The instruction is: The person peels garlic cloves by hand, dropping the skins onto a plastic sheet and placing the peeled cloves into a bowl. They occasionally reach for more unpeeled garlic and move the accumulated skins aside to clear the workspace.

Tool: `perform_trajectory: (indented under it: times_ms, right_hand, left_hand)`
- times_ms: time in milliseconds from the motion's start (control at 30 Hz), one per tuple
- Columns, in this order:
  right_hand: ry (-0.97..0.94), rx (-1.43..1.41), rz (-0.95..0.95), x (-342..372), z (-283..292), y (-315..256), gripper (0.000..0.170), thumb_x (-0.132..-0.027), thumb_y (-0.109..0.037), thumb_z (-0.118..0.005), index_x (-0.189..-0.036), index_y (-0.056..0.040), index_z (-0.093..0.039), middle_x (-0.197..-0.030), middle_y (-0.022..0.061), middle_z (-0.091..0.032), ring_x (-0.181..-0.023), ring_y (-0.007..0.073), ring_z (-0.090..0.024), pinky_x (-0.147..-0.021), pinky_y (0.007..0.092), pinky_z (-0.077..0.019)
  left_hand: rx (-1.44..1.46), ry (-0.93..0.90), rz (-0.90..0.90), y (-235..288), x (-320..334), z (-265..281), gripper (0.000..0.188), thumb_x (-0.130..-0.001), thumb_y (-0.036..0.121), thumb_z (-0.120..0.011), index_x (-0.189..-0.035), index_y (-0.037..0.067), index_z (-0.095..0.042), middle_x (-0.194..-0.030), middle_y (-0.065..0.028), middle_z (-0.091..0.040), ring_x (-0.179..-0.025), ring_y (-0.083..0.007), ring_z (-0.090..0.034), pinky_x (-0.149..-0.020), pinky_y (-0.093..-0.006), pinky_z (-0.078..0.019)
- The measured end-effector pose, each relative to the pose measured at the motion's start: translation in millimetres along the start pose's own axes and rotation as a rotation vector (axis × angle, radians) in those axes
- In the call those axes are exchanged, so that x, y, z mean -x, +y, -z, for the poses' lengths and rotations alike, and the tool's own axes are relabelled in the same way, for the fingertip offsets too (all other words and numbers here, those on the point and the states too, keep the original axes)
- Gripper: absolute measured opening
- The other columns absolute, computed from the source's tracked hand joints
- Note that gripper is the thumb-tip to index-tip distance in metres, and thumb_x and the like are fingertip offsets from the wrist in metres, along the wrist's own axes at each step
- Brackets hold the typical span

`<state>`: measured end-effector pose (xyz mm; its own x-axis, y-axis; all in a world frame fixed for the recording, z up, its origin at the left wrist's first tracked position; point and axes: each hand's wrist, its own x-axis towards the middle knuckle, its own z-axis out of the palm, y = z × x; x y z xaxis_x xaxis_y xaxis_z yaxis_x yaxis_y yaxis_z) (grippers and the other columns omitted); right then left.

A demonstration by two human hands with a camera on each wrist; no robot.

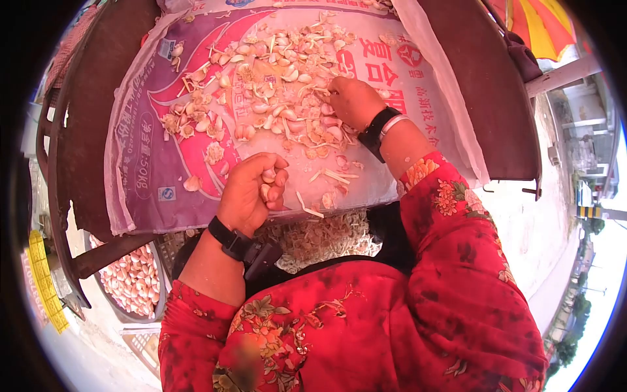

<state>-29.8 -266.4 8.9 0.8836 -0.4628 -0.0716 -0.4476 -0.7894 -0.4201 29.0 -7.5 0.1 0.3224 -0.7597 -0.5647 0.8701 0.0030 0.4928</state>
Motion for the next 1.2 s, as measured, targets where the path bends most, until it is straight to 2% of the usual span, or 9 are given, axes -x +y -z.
perform_trajectory:
  times_ms: [133, 267, 633, 733, 833, 867, 1000, 1100, 1200]
  right_hand:
    - [-0.259, 0.511, 0.012, -1, 44, -35, 0.021, -0.083, -0.017, -0.053, -0.095, -0.0082, -0.068, -0.092, 0.0176, -0.066, -0.089, 0.035, -0.064, -0.079, 0.0422, -0.0499]
    - [0.195, 0.191, 0.295, -51, 33, -19, 0.021, -0.082, -0.01, -0.05, -0.092, -0.0093, -0.069, -0.089, 0.0175, -0.067, -0.086, 0.0339, -0.064, -0.077, 0.0419, -0.0507]
    - [0.003, 0.44, 0.2, -110, 0, -31, 0.021, -0.081, -0.01, -0.054, -0.098, -0.0062, -0.066, -0.095, 0.0173, -0.067, -0.091, 0.0329, -0.065, -0.077, 0.041, -0.0516]
    - [0.027, 0.059, 0.203, -102, 0, -6, 0.023, -0.081, -0.012, -0.059, -0.101, -0.0034, -0.066, -0.079, 0.014, -0.068, -0.072, 0.0253, -0.067, -0.064, 0.0362, -0.0519]
    - [-0.086, -0.427, -0.212, -66, 20, -19, 0.029, -0.081, -0.015, -0.065, -0.105, 0.0012, -0.065, -0.069, 0.0056, -0.063, -0.057, 0.012, -0.058, -0.053, 0.0264, -0.0457]
    - [-0.11, -0.611, -0.192, -51, 25, -25, 0.024, -0.084, -0.012, -0.062, -0.103, 0.0034, -0.065, -0.068, 0.0007, -0.06, -0.053, 0.0061, -0.052, -0.049, 0.0216, -0.0409]
    - [-0.378, -0.879, -0.001, 2, 30, -60, 0.021, -0.085, -0.008, -0.063, -0.104, 0.0013, -0.066, -0.073, 0.0017, -0.063, -0.056, 0.0083, -0.056, -0.052, 0.0217, -0.045]
    - [-0.479, -0.775, 0.186, 15, 29, -80, 0.023, -0.084, -0.012, -0.065, -0.103, 0.0005, -0.066, -0.077, 0.0037, -0.065, -0.056, 0.0083, -0.059, -0.053, 0.0226, -0.0472]
    - [0.007, -0.506, 0.129, -32, 26, -60, 0.031, -0.083, -0.017, -0.066, -0.108, 0.0019, -0.064, -0.086, 0.0106, -0.068, -0.076, 0.0176, -0.065, -0.068, 0.0281, -0.0518]
  left_hand:
    - [0.006, -0.045, -0.012, -2, 4, -2, 0.018, -0.088, 0.017, -0.052, -0.092, 0.001, -0.056, -0.066, -0.0063, -0.055, -0.043, -0.0096, -0.045, -0.037, -0.0224, -0.0345]
    - [0.014, -0.075, 0.008, -2, 3, 0, 0.016, -0.087, 0.015, -0.052, -0.091, 0.0, -0.057, -0.065, -0.0064, -0.055, -0.042, -0.01, -0.045, -0.037, -0.0224, -0.0343]
    - [0.016, -0.026, -0.016, 5, 4, -1, 0.015, -0.087, 0.014, -0.052, -0.089, 0.0, -0.057, -0.065, -0.006, -0.056, -0.043, -0.0101, -0.047, -0.038, -0.022, -0.0346]
    - [-0.002, -0.011, -0.021, 4, 5, -2, 0.016, -0.088, 0.015, -0.052, -0.09, 0.0, -0.058, -0.067, -0.0064, -0.057, -0.045, -0.0102, -0.048, -0.039, -0.0217, -0.0353]
    - [-0.023, -0.016, -0.07, -1, 2, 1, 0.021, -0.09, 0.02, -0.052, -0.093, 0.001, -0.058, -0.072, -0.0078, -0.059, -0.05, -0.0117, -0.051, -0.042, -0.0231, -0.037]
    - [-0.032, -0.024, -0.096, -2, 1, 1, 0.023, -0.091, 0.023, -0.051, -0.095, 0.001, -0.059, -0.074, -0.0083, -0.06, -0.052, -0.0124, -0.052, -0.043, -0.0239, -0.0378]
    - [0.105, 0.062, -0.035, 6, 3, -8, 0.03, -0.095, 0.031, -0.046, -0.1, 0.003, -0.057, -0.08, -0.0101, -0.06, -0.059, -0.0156, -0.054, -0.048, -0.0275, -0.0389]
    - [0.203, 0.085, -0.008, 10, 3, -10, 0.037, -0.096, 0.037, -0.045, -0.103, 0.003, -0.058, -0.082, -0.0099, -0.062, -0.061, -0.0159, -0.056, -0.05, -0.0279, -0.0397]
    - [0.239, 0.005, -0.014, 10, 3, -1, 0.032, -0.095, 0.032, -0.047, -0.1, 0.003, -0.059, -0.081, -0.0094, -0.062, -0.06, -0.0142, -0.055, -0.046, -0.0253, -0.0384]
